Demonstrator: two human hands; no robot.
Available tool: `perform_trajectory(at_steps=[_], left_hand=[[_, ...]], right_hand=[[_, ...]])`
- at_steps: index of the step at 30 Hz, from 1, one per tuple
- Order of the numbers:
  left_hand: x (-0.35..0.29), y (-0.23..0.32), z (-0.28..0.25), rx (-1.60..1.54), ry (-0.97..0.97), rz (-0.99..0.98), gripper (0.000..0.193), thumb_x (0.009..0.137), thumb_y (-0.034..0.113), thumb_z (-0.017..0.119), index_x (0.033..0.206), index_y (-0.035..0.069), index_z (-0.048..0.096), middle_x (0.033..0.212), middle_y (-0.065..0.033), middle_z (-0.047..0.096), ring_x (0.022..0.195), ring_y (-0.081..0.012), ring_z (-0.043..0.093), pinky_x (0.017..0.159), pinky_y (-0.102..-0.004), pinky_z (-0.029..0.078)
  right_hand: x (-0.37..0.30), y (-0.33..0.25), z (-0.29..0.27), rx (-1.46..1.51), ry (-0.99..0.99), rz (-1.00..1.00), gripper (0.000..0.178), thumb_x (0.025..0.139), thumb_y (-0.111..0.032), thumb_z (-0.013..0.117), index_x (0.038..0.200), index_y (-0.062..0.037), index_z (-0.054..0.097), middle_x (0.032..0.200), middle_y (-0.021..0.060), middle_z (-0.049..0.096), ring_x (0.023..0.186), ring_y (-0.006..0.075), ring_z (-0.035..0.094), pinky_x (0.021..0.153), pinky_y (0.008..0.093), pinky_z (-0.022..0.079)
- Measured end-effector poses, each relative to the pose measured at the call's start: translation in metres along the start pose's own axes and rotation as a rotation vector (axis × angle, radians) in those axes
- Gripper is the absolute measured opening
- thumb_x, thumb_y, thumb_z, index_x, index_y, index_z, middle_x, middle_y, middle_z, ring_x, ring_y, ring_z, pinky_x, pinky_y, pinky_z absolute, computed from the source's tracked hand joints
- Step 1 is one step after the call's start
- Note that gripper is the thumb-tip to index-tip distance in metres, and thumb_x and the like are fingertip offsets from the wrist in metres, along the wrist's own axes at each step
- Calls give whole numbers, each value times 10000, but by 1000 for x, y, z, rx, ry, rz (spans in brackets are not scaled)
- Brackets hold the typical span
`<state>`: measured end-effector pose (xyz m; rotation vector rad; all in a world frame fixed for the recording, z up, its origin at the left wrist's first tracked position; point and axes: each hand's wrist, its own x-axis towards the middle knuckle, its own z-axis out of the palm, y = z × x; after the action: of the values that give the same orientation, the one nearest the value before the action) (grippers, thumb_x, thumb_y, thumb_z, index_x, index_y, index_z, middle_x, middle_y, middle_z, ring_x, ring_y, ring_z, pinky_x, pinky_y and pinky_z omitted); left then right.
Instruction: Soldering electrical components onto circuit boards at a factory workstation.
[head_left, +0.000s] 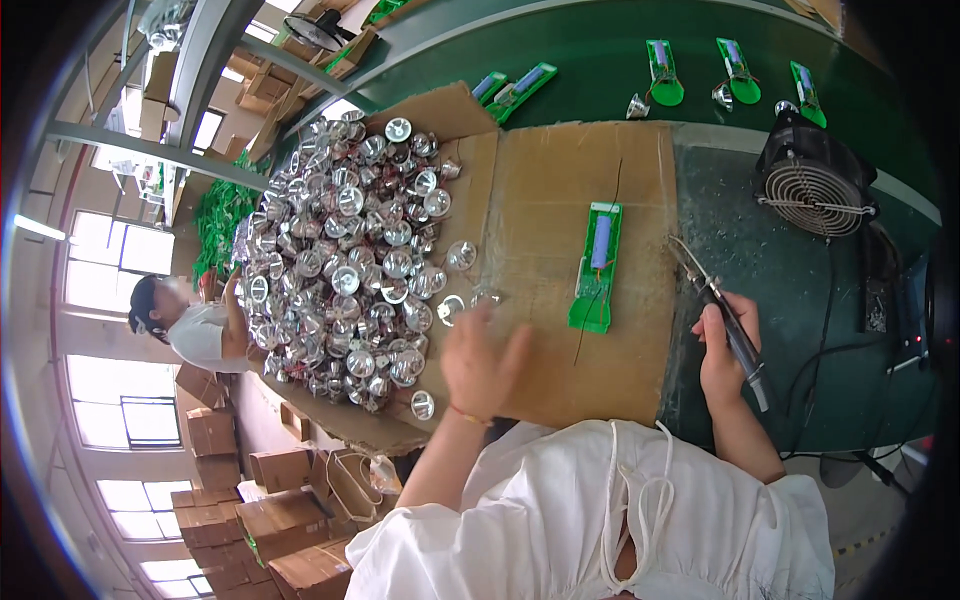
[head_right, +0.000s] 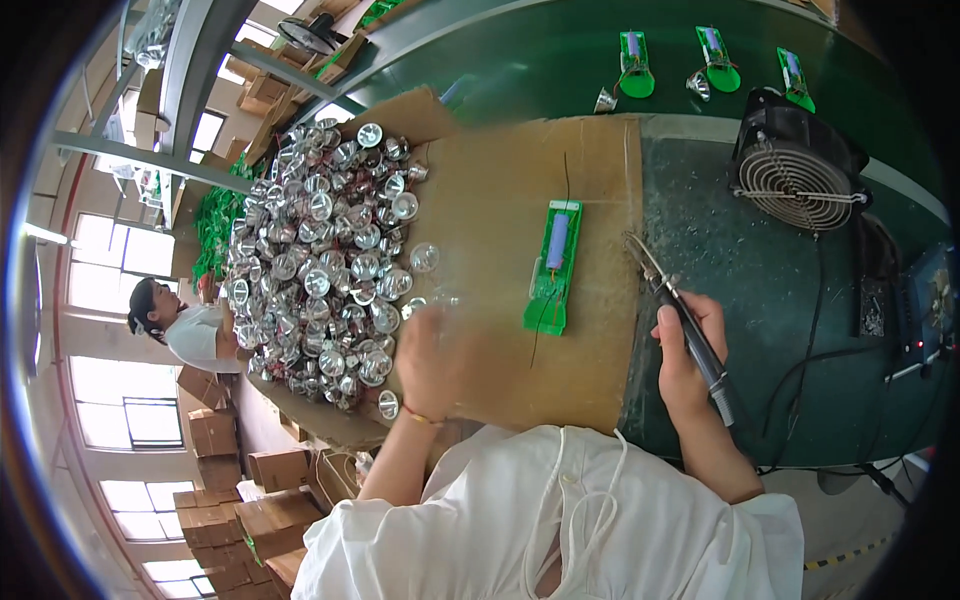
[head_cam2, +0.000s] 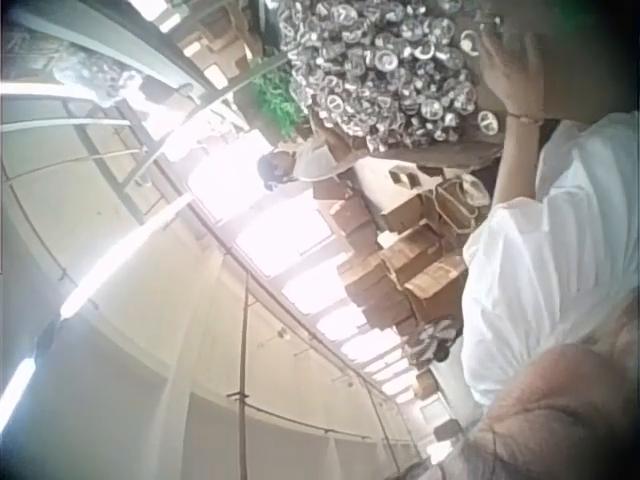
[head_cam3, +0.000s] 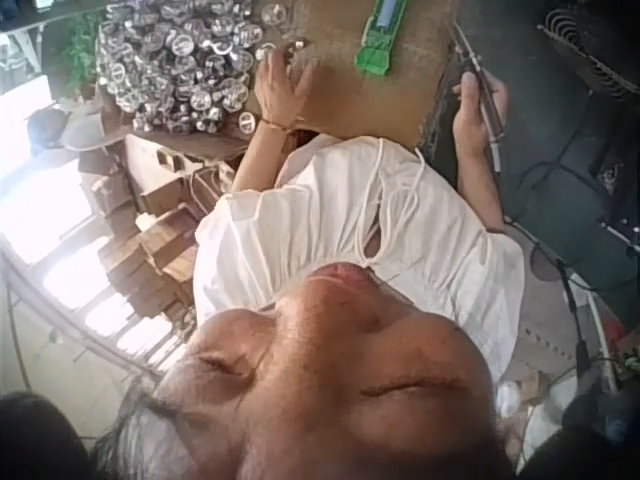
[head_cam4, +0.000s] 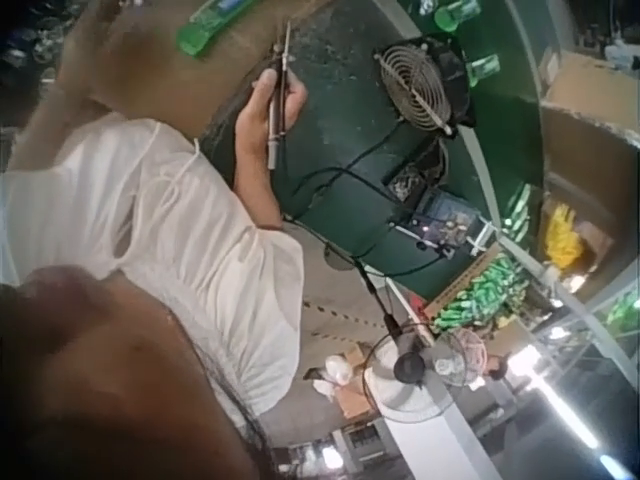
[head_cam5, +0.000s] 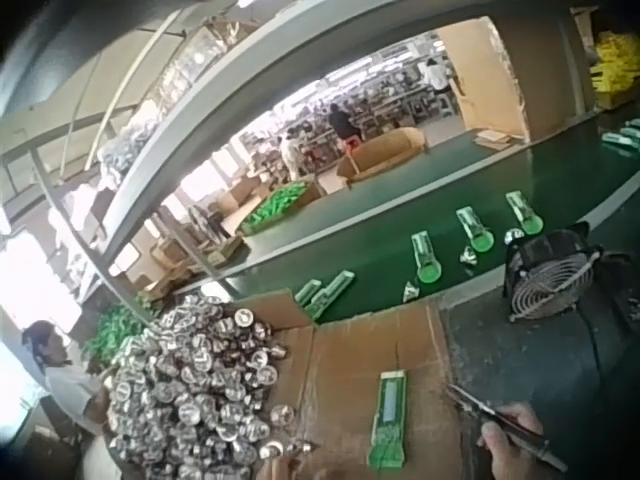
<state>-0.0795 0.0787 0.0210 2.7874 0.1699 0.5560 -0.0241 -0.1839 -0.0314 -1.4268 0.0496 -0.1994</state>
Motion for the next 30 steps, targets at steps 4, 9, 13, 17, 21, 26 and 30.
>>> perform_trajectory(at_steps=[4, 9, 13, 17, 21, 26, 30], left_hand=[[20, -30, -20, 210, 87, 44, 196, 716, 135, 595, 905, 84, 573, 869, -105, 558, 763, -286, 528, 674, -381, 423], [64, -67, 4, 495, -70, 281, 162, 719, 131, 553, 848, 172, 643, 1119, -86, 496, 1138, -285, 392, 920, -425, 311], [76, -91, 4, 526, -209, 163, 93, 667, 179, 641, 753, 207, 660, 1241, -84, 432, 1239, -323, 278, 973, -505, 236], [74, -85, 4, 274, 23, 42, 102, 714, 176, 645, 792, 114, 625, 1198, -77, 475, 1215, -345, 295, 961, -508, 231], [59, -12, -5, -523, -13, -214, 107, 776, 109, 584, 838, 25, 558, 872, -101, 621, 897, -248, 579, 792, -323, 425], [11, 20, -4, -603, -335, -126, 170, 795, 120, 590, 931, 18, 599, 768, -88, 648, 734, -147, 626, 612, -257, 464], [12, 21, 23, -546, -369, -180, 121, 781, 128, 612, 833, 18, 623, 730, -94, 627, 667, -155, 608, 564, -262, 451]], right_hand=[[-5, -1, 0, -13, -14, -43, 223, 841, -176, 569, 953, 4, 500, 771, 37, 524, 611, 74, 497, 566, 203, 420], [-9, 1, 2, 10, -29, -20, 219, 841, -176, 569, 947, 3, 499, 760, 35, 527, 611, 74, 495, 564, 201, 420], [-9, -1, 2, -33, -22, -80, 212, 840, -172, 571, 937, 1, 498, 749, 36, 527, 611, 74, 494, 563, 203, 423], [-13, -3, 1, -58, -32, -116, 201, 839, -160, 568, 931, 3, 496, 746, 39, 524, 612, 75, 496, 563, 206, 425], [-11, 7, -4, -36, -1, -173, 170, 827, -115, 561, 922, 9, 493, 755, 56, 522, 593, 85, 504, 547, 206, 428], [-20, -13, 5, 36, -140, -107, 123, 787, -44, 577, 858, 21, 500, 744, 76, 537, 574, 95, 544, 520, 209, 437], [-28, -13, 5, -117, -321, -185, 119, 767, -42, 590, 801, 21, 495, 681, 80, 535, 495, 101, 551, 439, 220, 441]])
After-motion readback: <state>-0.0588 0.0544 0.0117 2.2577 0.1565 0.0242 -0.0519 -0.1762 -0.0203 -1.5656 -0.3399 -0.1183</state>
